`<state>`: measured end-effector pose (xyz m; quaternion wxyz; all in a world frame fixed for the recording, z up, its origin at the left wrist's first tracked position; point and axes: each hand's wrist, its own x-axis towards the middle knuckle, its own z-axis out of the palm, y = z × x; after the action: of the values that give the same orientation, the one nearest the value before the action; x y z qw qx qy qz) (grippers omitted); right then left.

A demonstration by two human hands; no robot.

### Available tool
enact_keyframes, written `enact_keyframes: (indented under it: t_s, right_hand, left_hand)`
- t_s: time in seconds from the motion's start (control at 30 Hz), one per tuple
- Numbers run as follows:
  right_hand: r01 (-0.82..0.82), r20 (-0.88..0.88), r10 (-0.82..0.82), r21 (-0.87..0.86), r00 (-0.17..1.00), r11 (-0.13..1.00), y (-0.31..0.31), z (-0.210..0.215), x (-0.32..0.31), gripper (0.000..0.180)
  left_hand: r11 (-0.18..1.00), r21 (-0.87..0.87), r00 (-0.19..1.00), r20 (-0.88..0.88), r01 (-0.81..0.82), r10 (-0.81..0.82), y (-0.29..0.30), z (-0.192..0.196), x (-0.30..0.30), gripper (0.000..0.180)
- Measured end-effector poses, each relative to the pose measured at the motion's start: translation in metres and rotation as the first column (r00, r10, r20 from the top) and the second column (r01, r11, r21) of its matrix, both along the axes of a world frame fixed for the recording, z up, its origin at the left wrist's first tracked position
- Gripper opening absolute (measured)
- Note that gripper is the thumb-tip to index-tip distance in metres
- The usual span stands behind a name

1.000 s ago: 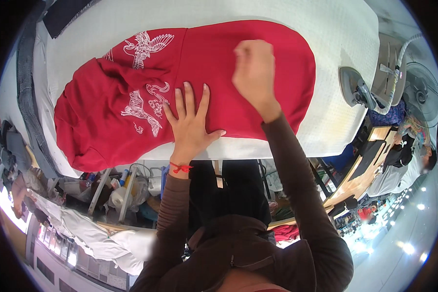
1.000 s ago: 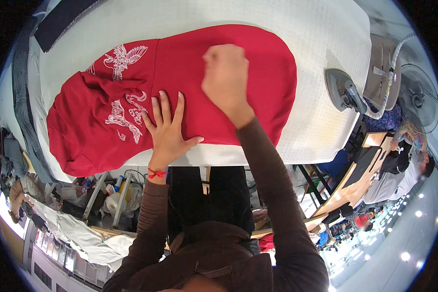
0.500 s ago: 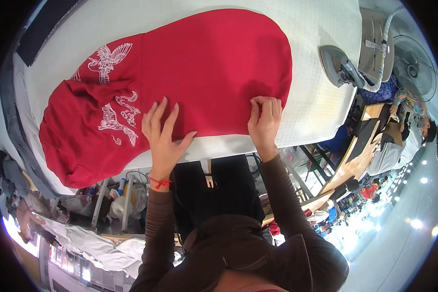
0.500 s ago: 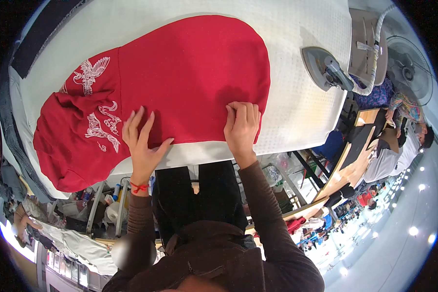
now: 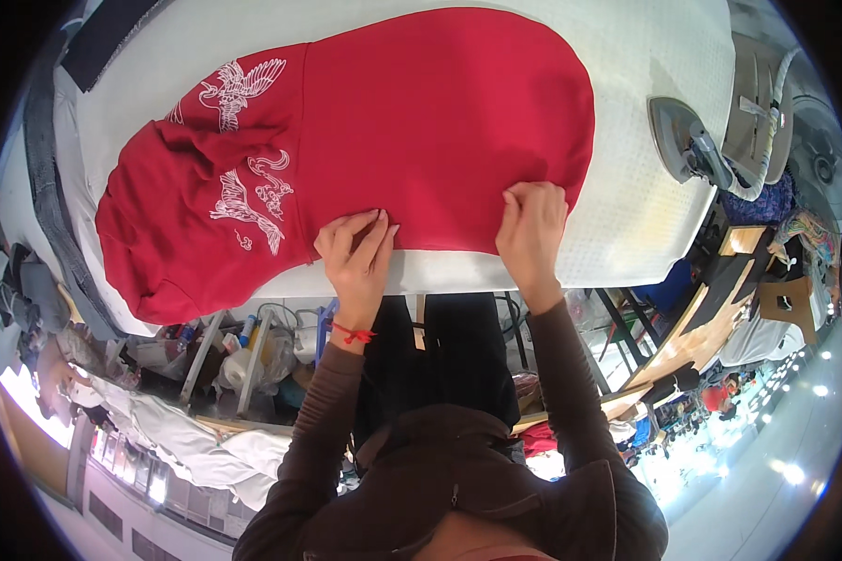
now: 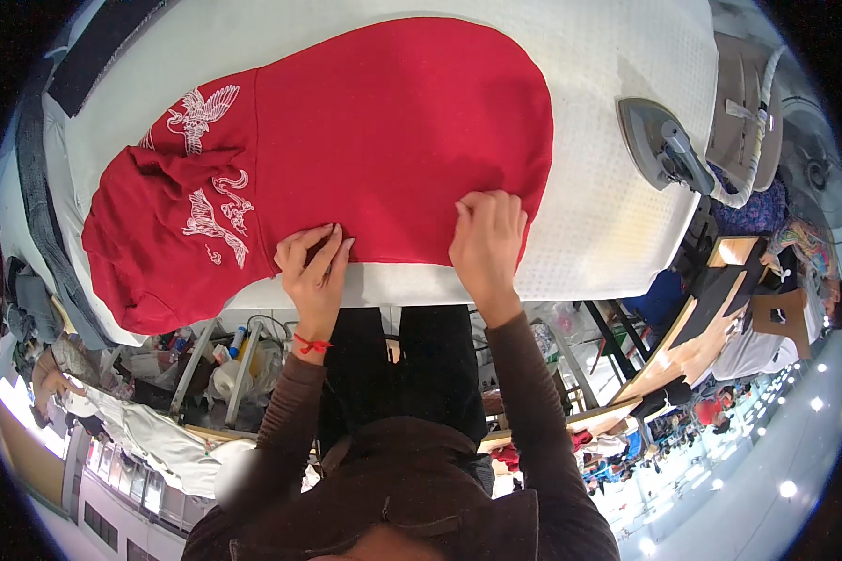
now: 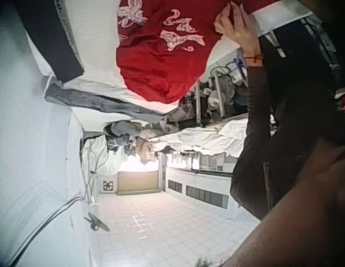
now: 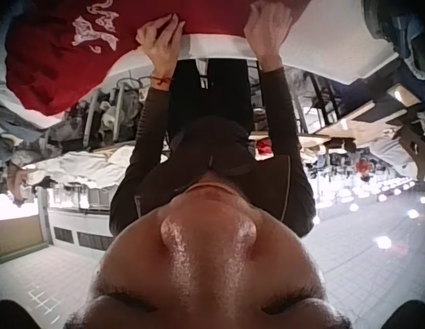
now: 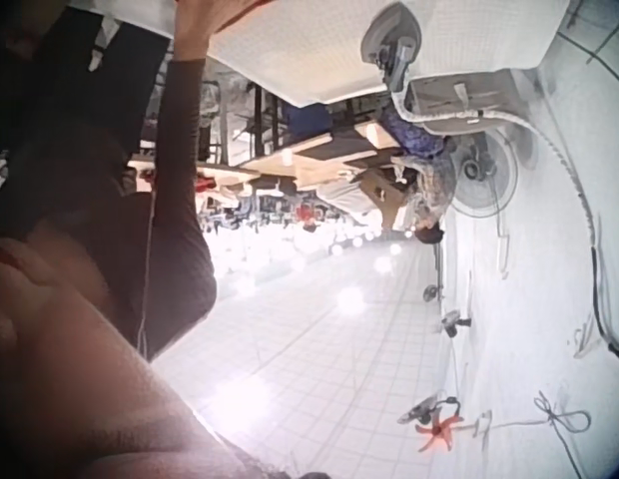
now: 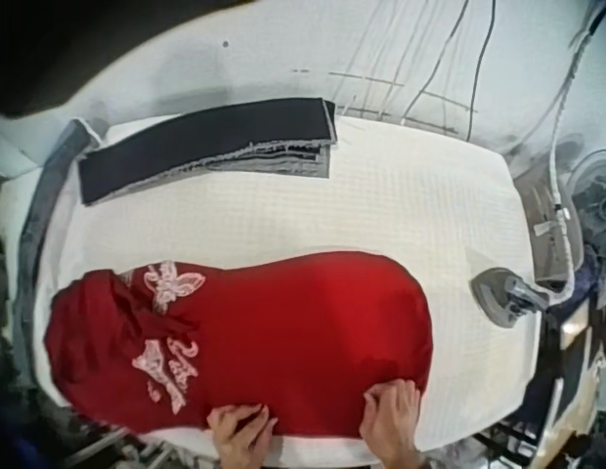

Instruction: The person irons a red zip-up hoodie on a white ironing board. They smooth the fabric, use a steam iron to press the body and sleeves, and flip the garment to iron different sections. The person also folds the sleeves and body of the hoodie during the process.

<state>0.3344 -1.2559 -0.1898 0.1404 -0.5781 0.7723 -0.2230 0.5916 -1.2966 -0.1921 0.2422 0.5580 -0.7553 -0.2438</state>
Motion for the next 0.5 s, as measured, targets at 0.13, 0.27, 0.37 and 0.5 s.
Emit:
enact_keyframes:
  t_s: [0.13,0.27,0.37,0.5]
  right_hand:
    - [-0.019,-0.187,0.040,0.115,0.981,0.993,-0.004,-0.009,0.003,0.011]
    - [0.107,-0.010,-0.107,0.063,0.994,0.992,0.005,0.013,-0.023,0.008]
    - [0.346,0.045,-0.350,0.079,0.935,0.935,0.041,0.041,-0.062,0.011]
    - [0.633,-0.219,-0.599,0.147,0.770,0.760,0.096,0.074,-0.116,0.023]
  left_hand:
    - [0.992,-0.124,0.999,0.009,0.037,-0.036,0.005,-0.014,-0.008,0.028]
    - [0.988,-0.127,0.995,0.064,0.089,-0.081,0.003,-0.014,-0.006,0.026]
    - [0.994,-0.054,0.992,0.079,0.099,-0.095,0.007,-0.003,0.002,0.022]
    - [0.983,0.118,0.990,-0.013,-0.141,0.144,0.067,0.008,0.062,0.016]
